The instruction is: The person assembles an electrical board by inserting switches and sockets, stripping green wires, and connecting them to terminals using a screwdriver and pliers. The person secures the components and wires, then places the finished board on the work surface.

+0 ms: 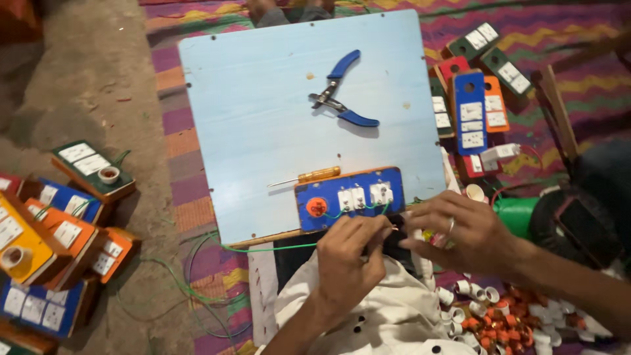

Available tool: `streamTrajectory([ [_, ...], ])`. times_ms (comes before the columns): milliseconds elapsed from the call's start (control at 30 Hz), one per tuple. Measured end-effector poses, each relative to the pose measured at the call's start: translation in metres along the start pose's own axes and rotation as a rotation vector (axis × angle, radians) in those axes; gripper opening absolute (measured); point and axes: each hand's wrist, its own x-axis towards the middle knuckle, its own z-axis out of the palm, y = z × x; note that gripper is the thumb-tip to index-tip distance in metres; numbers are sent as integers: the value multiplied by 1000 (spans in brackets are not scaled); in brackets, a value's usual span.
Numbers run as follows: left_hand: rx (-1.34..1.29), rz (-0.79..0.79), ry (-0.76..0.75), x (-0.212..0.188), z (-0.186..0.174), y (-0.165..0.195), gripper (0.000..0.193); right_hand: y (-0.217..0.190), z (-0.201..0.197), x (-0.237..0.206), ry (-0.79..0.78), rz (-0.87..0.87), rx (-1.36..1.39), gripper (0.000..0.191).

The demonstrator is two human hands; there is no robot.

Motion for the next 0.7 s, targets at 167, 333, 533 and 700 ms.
streamTrajectory([
  [167, -34, -20, -55, 1, 0, -1, 26, -6, -16, 16, 112, -527, -423, 27],
  [333, 86, 94, -1, -4, 0, -2, 29, -5, 1, 10, 100, 23, 95, 21],
  [533, 139, 113, 77, 2, 1, -6, 34, 7, 15, -3, -139, 653, 574, 24],
  [700, 6, 5, 56, 6, 0, -4, 31, 2, -3, 10, 197, -317, -187, 26],
])
